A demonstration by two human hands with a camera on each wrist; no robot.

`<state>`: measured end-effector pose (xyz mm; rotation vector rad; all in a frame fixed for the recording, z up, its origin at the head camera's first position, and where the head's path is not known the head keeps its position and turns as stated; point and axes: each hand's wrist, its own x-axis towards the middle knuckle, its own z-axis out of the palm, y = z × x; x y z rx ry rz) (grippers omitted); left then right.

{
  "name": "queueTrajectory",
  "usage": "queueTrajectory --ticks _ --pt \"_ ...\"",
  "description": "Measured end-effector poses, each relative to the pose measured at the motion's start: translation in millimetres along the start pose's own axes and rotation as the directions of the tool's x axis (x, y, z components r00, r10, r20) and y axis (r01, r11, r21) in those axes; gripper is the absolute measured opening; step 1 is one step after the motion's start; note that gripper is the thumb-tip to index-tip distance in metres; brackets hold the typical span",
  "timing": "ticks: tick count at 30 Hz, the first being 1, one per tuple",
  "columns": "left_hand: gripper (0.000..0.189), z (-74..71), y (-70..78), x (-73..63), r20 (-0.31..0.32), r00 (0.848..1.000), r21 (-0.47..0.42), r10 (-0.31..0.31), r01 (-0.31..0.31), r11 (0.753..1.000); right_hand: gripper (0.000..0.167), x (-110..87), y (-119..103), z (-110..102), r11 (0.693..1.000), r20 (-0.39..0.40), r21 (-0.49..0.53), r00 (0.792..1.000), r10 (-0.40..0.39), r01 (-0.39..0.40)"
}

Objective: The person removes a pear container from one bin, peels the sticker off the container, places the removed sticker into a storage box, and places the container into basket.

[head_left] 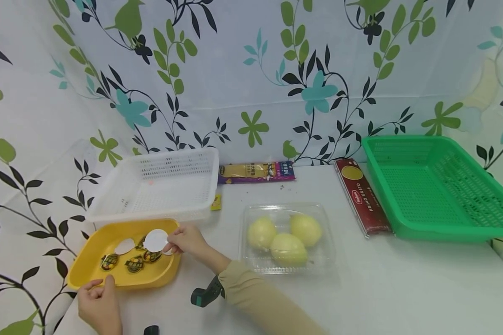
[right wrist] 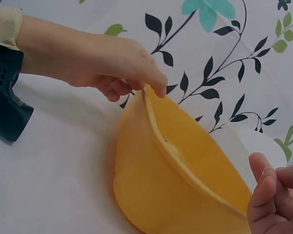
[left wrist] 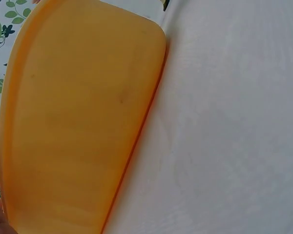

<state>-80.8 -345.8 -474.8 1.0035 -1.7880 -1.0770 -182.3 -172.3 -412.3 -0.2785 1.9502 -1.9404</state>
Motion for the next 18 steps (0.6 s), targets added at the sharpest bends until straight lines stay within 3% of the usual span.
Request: queueTrajectory --ticks 4,10,14,18 --pt "0.011 -2.8 4.5 -2.8 -0.017 0.999 -0.009 -0.031 0.031 0.999 0.014 -0.3 1.3 5.4 0.998 0.021 -0.061 1.0 0.016 -0.015" --pt "0.014 -5.4 18.0 -7.3 0.047 0.996 -0.085 -0.079 0.082 0.993 0.015 1.3 4.8 4.7 0.995 0.029 -0.098 0.999 0.039 -0.036" --pt "0.017 -4.8 13.5 -4.4 0.084 0.985 -0.109 -0.15 0.159 0.981 0.016 0.9 7.8 3.7 0.996 0.062 -0.069 0.997 0.055 -0.05" --pt "0.019 -3.1 2.1 3.1 0.104 0.977 -0.098 -0.184 0.194 0.976 0.019 1.4 10.5 4.1 0.995 0.102 -0.086 0.993 0.059 -0.051"
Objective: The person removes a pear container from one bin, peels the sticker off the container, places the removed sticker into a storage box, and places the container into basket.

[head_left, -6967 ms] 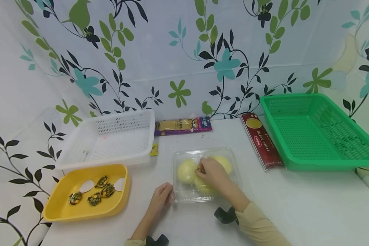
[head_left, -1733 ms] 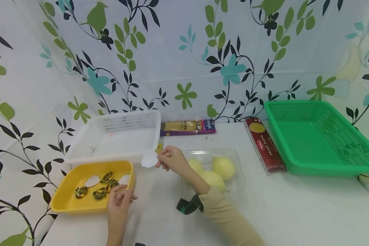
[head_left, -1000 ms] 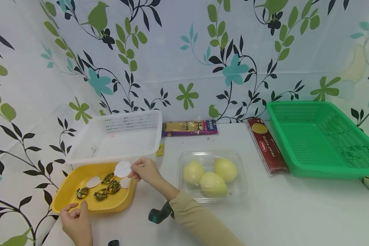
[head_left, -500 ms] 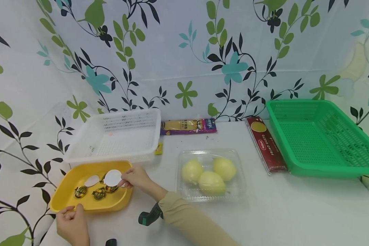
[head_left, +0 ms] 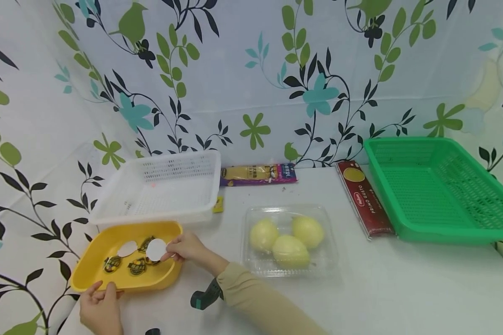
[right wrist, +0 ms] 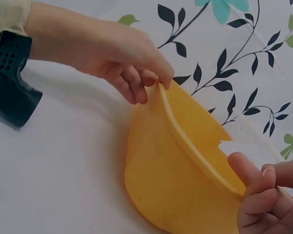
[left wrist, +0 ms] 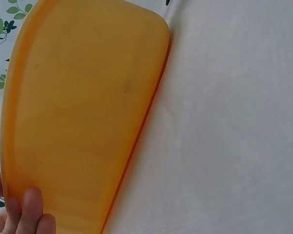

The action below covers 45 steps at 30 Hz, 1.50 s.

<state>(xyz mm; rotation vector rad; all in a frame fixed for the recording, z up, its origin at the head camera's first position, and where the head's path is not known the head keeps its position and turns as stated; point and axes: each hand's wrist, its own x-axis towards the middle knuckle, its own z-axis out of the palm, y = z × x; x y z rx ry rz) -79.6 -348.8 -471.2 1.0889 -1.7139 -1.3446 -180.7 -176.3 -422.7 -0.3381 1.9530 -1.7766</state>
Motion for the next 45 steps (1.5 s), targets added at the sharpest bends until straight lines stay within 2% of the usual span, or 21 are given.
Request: queueTrajectory --ticks 4,7,15,18,21,25,28,31,34,37,40,41,43,44,45 --pt "0.017 2.1 -15.1 11.8 0.026 1.0 -0.084 0.01 -0.008 0.996 0.021 0.6 1.9 -1.2 0.996 -0.001 -0.089 1.0 -0.03 0.03" --pt "0.016 4.3 -25.8 20.2 0.032 0.999 -0.12 0.019 -0.015 0.993 0.018 -0.4 0.9 -2.6 0.996 0.0 -0.086 0.999 -0.037 0.037" --pt "0.017 7.0 -43.3 31.5 0.02 1.0 -0.035 0.005 -0.005 0.999 0.014 -5.0 0.8 -0.1 0.999 -0.015 -0.032 1.0 -0.016 0.016" --pt "0.016 8.2 -41.1 31.5 0.011 1.0 -0.041 0.022 -0.021 0.999 0.013 -4.5 1.4 -0.9 1.0 -0.031 0.012 0.999 -0.018 0.019" --pt "0.015 5.6 -29.6 24.2 0.016 0.999 -0.008 0.028 -0.028 1.0 0.011 -4.2 1.1 -3.9 0.997 -0.046 0.076 0.998 -0.03 0.034" --pt "0.012 -2.4 4.6 -2.5 0.039 0.999 0.05 0.005 -0.006 0.999 0.009 -8.7 -4.2 -13.2 0.986 -0.058 0.152 0.997 -0.056 0.064" --pt "0.008 -4.1 13.1 -11.6 0.046 0.999 0.022 -0.01 0.009 1.0 0.01 -15.8 -10.1 -24.0 0.981 -0.041 0.175 0.996 -0.083 0.089" --pt "0.007 -0.3 -3.3 -2.1 0.028 1.0 0.003 0.012 -0.012 1.0 0.013 -23.6 -15.6 -35.1 0.976 -0.026 0.189 0.995 -0.101 0.104" --pt "0.019 3.7 -20.9 10.5 -0.022 0.997 0.027 0.07 -0.069 0.997 0.016 -30.8 -20.3 -43.7 0.972 -0.027 0.205 0.993 -0.115 0.118" --pt "0.027 7.6 -33.0 22.0 -0.078 0.983 0.057 0.166 -0.161 0.985 0.016 -37.2 -24.8 -48.1 0.969 -0.016 0.206 0.991 -0.135 0.136" --pt "0.026 12.6 -35.4 26.3 -0.082 0.959 0.046 0.273 -0.27 0.962 0.015 -43.2 -28.2 -51.2 0.968 -0.008 0.199 0.988 -0.152 0.151" --pt "0.024 14.7 -33.6 24.8 -0.082 0.944 0.05 0.32 -0.317 0.947 0.015 -45.2 -29.1 -52.6 0.968 -0.003 0.195 0.987 -0.159 0.156" --pt "0.023 17.2 -17.5 11.8 -0.064 0.914 0.032 0.401 -0.4 0.916 0.016 -49.6 -31.4 -57.1 0.967 0.002 0.191 0.985 -0.171 0.168" --pt "0.021 19.2 -9.3 4.9 -0.056 0.893 0.015 0.446 -0.446 0.895 0.016 -51.6 -32.4 -59.9 0.966 0.002 0.19 0.984 -0.179 0.175" --pt "0.019 21.3 -1.6 -1.8 -0.039 0.875 -0.053 0.482 -0.484 0.873 0.017 -54.0 -33.7 -63.4 0.964 0.004 0.192 0.982 -0.187 0.182"
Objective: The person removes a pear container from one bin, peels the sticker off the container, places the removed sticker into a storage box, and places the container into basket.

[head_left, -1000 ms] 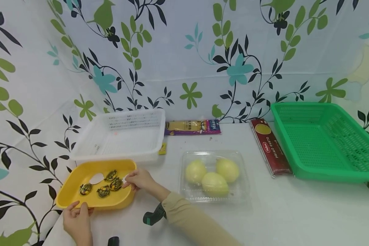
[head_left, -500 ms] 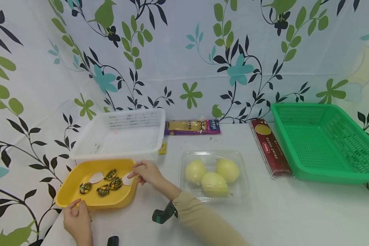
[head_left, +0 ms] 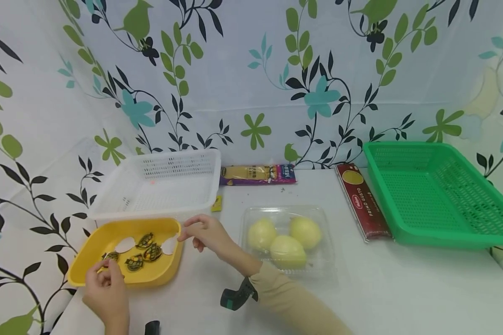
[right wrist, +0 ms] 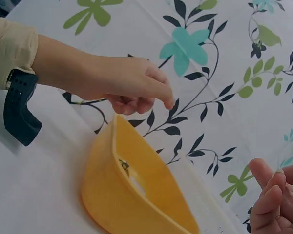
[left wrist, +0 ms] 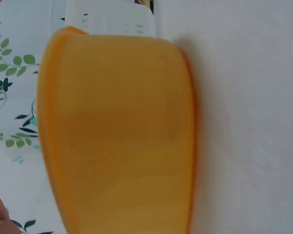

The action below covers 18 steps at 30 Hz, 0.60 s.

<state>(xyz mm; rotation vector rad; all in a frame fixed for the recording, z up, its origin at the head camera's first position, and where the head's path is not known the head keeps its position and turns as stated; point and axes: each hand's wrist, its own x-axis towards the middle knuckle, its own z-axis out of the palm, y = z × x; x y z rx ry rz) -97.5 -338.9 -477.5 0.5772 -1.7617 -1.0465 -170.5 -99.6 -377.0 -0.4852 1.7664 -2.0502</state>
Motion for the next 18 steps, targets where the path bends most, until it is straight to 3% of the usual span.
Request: queueTrajectory --ticks 3,5,7,10,11,14,18 --pt "0.016 4.7 54.0 -9.2 0.065 0.992 -0.113 0.105 -0.098 0.989 0.018 -6.4 -7.3 -11.2 0.999 0.004 0.015 1.0 -0.029 0.029" --pt "0.013 10.0 75.2 -14.3 0.118 0.976 -0.232 0.18 -0.149 0.961 0.017 -11.5 -11.9 -20.5 0.998 0.0 0.03 0.999 -0.049 0.049" --pt "0.013 13.6 102.4 -21.4 0.174 0.959 -0.252 0.223 -0.175 0.952 0.018 -17.9 -17.4 -30.7 0.998 -0.006 0.041 0.998 -0.056 0.057" --pt "0.014 22.3 118.8 -28.9 0.253 0.921 -0.318 0.296 -0.21 0.925 0.019 -29.5 -24.8 -48.0 0.998 -0.026 0.028 0.998 -0.056 0.057" --pt "0.017 24.7 126.8 -31.4 0.275 0.912 -0.298 0.306 -0.222 0.929 0.021 -33.5 -27.1 -54.8 0.998 -0.031 0.023 0.998 -0.054 0.055" --pt "0.02 33.6 141.1 -37.6 0.326 0.879 -0.344 0.348 -0.232 0.91 0.024 -47.5 -33.2 -78.8 0.998 -0.048 0.029 0.998 -0.05 0.052" --pt "0.02 46.2 157.2 -45.1 0.385 0.85 -0.41 0.36 -0.191 0.892 0.029 -69.1 -38.5 -119.2 0.996 -0.099 0.055 0.993 -0.071 0.077"
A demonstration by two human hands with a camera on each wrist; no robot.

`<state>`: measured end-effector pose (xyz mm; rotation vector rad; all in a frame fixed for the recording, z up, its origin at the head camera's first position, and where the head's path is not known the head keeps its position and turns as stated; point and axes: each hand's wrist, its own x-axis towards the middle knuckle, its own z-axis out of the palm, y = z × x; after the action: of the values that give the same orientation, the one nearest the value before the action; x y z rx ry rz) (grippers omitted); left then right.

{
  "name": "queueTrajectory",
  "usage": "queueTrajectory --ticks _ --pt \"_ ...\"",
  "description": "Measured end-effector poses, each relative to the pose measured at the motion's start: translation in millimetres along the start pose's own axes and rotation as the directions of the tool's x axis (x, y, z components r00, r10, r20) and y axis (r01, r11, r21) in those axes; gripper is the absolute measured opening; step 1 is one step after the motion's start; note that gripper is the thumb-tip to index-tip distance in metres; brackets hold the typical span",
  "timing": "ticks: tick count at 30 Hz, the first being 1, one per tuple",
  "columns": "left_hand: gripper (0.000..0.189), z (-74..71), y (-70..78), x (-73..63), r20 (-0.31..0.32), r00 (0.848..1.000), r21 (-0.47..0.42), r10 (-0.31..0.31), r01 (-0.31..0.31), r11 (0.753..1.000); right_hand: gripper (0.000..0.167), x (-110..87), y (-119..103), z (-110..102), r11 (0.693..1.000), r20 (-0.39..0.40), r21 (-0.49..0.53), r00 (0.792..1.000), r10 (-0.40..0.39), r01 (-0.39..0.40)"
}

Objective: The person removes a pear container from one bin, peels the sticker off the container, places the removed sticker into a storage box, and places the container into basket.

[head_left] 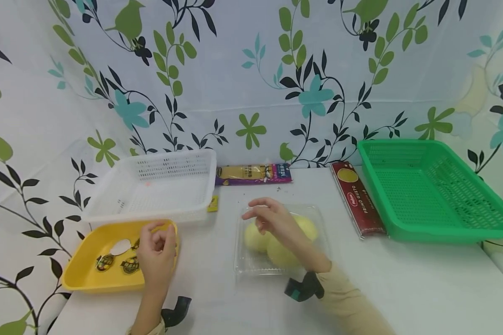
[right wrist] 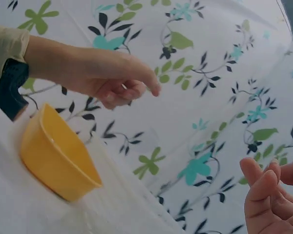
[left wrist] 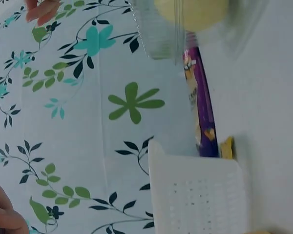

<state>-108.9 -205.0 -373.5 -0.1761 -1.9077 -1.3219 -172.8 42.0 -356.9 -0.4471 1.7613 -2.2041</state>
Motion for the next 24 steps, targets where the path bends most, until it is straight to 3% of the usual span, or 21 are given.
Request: queueTrajectory --ticks 6,9,13,21,24 --pt "0.019 21.5 11.7 0.9 0.172 0.985 -0.063 -0.009 0.02 0.998 0.032 -29.3 -9.7 -61.6 0.996 -0.183 -0.09 0.983 -0.02 0.004" --pt "0.022 26.7 20.7 0.4 0.197 0.98 -0.048 -0.028 0.039 0.998 0.035 -42.1 -9.7 -87.8 0.992 -0.259 -0.125 0.966 -0.026 -0.007" --pt "0.022 31.0 24.6 -0.3 0.228 0.969 -0.051 -0.093 0.107 0.993 0.034 -56.2 -1.7 -115.7 0.99 -0.338 -0.137 0.941 -0.031 -0.017" --pt "0.02 38.0 7.6 -6.1 0.395 0.885 0.002 -0.248 0.269 0.963 0.034 -75.6 29.3 -146.4 0.983 -0.41 -0.165 0.912 0.008 -0.082" --pt "0.018 44.4 -0.9 -12.7 0.424 0.87 0.012 -0.253 0.274 0.962 0.038 -76.2 34.7 -150.4 0.977 -0.419 -0.191 0.908 0.003 -0.091"
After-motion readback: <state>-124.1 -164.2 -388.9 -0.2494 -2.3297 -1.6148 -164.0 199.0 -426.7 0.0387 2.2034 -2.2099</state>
